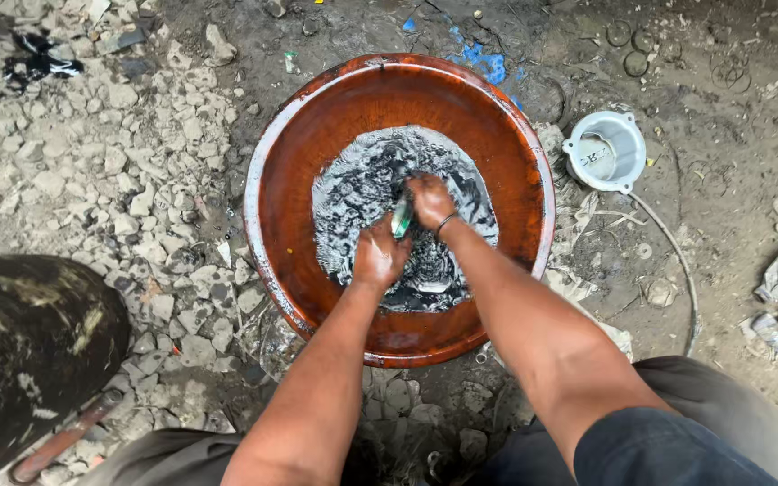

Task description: The person washes a metal part by hand in a basin of soapy water, scrubbing it with both hands and rinsing it in a black bucket. The part is repeatedly submerged and agitated to remove grime.

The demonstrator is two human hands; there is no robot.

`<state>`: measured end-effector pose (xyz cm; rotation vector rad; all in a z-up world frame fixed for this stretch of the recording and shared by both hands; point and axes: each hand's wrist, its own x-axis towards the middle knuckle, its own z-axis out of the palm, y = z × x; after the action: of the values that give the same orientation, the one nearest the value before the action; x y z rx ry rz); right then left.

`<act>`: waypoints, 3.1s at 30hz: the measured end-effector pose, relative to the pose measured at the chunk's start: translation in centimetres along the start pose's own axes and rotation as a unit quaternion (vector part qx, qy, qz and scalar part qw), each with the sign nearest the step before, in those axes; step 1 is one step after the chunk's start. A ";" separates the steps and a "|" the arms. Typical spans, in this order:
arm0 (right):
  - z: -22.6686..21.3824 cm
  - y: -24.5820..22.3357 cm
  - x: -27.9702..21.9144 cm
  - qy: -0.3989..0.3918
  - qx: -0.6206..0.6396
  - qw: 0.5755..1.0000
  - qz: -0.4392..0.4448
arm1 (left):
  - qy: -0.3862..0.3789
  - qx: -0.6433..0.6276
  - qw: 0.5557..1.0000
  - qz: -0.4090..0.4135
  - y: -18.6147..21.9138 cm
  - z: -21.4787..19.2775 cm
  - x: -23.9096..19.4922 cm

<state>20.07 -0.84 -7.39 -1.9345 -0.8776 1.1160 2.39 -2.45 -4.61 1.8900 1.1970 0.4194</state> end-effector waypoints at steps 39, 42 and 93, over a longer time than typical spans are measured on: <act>1.9 -4.4 -5.0 0.167 -0.099 0.964 -0.184 | 0.032 0.027 0.997 -0.066 3.6 -2.1 4.9; 0.2 -3.8 -3.6 0.125 0.039 0.988 -0.087 | 0.033 -0.006 0.997 -0.073 4.6 -1.7 4.0; -3.7 -5.3 -1.9 0.100 -0.322 0.942 -0.004 | -0.098 -0.078 0.966 -0.224 7.3 -7.8 0.2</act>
<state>21.62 -0.65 -0.77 -2.5079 -1.2377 0.6439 1.64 -0.02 5.75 1.4333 1.3651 0.0738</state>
